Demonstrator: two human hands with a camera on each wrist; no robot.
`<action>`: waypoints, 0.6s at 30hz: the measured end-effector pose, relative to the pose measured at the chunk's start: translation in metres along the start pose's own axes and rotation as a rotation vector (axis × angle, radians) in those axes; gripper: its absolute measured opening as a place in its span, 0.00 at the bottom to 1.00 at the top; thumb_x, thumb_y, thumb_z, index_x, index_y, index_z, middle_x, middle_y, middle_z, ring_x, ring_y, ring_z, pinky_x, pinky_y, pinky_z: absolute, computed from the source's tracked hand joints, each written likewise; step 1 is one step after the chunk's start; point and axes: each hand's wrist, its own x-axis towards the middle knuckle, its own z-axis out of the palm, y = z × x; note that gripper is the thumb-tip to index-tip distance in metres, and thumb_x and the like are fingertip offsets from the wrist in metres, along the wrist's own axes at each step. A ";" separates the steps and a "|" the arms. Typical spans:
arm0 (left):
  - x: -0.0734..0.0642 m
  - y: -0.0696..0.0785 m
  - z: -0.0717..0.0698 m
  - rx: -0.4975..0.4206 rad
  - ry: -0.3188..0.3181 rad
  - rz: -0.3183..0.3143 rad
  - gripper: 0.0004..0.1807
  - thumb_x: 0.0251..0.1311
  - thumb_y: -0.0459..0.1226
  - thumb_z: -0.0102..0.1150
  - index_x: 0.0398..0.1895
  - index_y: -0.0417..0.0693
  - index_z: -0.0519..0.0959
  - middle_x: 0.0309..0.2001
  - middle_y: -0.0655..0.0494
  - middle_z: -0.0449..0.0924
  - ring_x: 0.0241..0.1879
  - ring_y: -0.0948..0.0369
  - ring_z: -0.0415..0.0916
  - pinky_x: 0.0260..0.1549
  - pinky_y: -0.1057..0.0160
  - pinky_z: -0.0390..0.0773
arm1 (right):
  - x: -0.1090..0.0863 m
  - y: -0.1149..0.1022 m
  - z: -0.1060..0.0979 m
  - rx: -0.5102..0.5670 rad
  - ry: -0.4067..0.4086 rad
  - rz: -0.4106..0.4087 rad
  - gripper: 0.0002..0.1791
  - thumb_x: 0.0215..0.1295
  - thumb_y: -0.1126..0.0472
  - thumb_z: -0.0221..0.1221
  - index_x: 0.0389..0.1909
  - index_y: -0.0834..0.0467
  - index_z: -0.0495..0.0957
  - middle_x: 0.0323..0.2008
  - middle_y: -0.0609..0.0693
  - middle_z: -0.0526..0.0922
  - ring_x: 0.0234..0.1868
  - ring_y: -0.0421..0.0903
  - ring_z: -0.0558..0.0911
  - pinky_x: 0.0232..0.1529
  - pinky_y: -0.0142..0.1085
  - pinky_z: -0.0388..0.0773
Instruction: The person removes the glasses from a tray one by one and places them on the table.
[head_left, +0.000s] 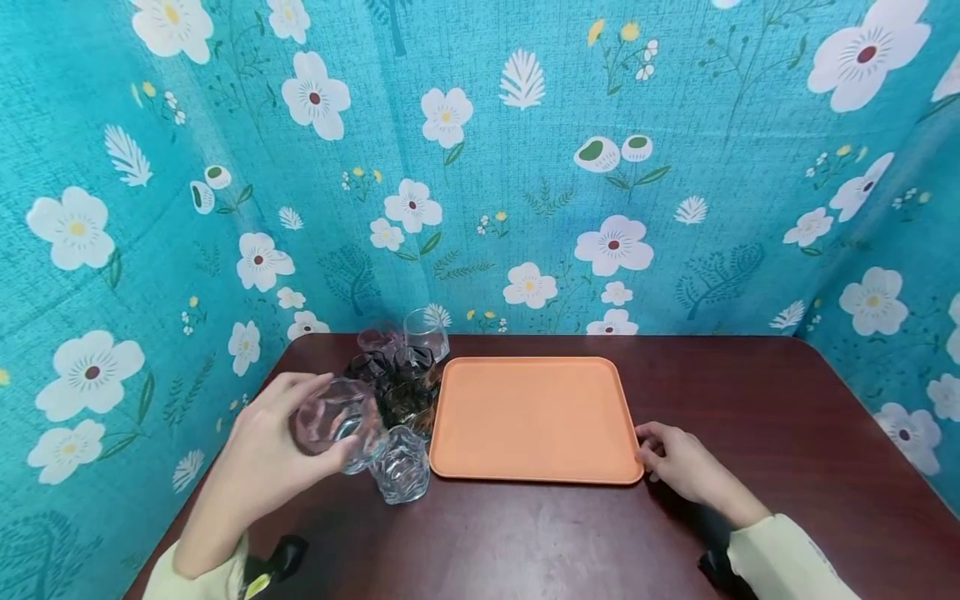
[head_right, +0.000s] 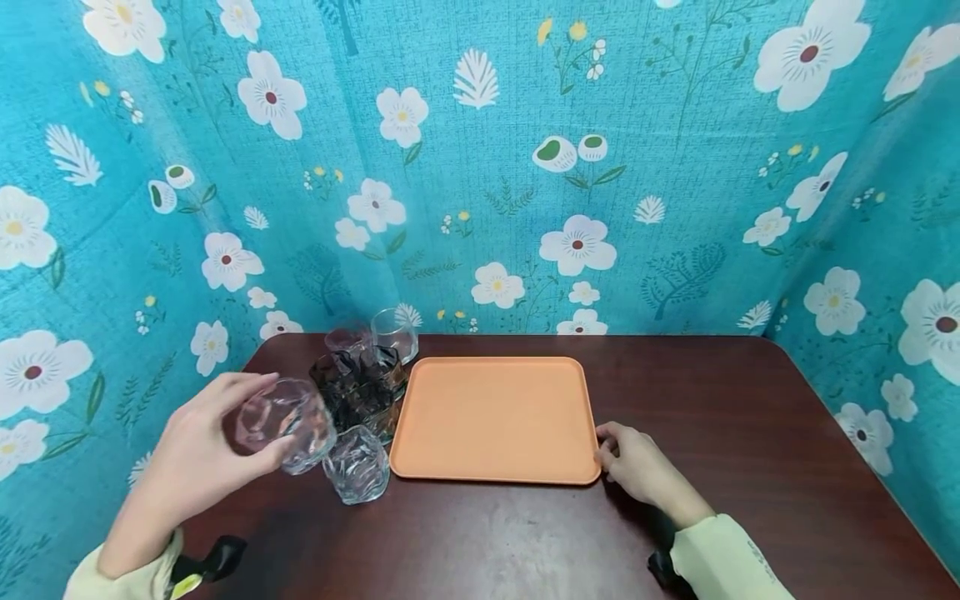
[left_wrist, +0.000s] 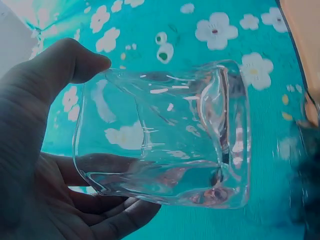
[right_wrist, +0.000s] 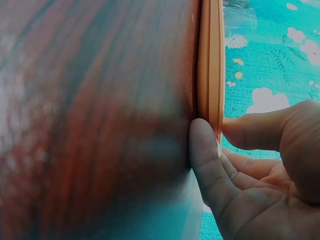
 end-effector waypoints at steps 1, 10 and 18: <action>-0.005 -0.003 -0.004 0.012 0.001 -0.020 0.37 0.32 0.44 0.77 0.52 0.42 0.79 0.44 0.55 0.75 0.37 0.59 0.73 0.29 0.52 0.74 | 0.000 0.000 0.000 0.001 0.000 -0.002 0.18 0.66 0.69 0.54 0.56 0.71 0.69 0.30 0.50 0.77 0.24 0.43 0.79 0.24 0.35 0.76; -0.049 -0.028 -0.014 0.045 -0.023 -0.207 0.40 0.33 0.47 0.79 0.54 0.40 0.76 0.47 0.48 0.73 0.43 0.48 0.73 0.35 0.39 0.71 | -0.003 0.000 0.003 -0.001 0.025 -0.027 0.19 0.66 0.69 0.55 0.56 0.71 0.69 0.31 0.51 0.77 0.24 0.43 0.79 0.24 0.35 0.76; -0.072 -0.053 0.016 0.073 -0.107 -0.288 0.40 0.34 0.49 0.78 0.52 0.37 0.77 0.45 0.46 0.73 0.42 0.48 0.74 0.34 0.43 0.74 | -0.004 0.000 0.002 -0.019 0.027 -0.028 0.19 0.66 0.67 0.55 0.56 0.71 0.69 0.31 0.50 0.77 0.23 0.42 0.78 0.23 0.36 0.75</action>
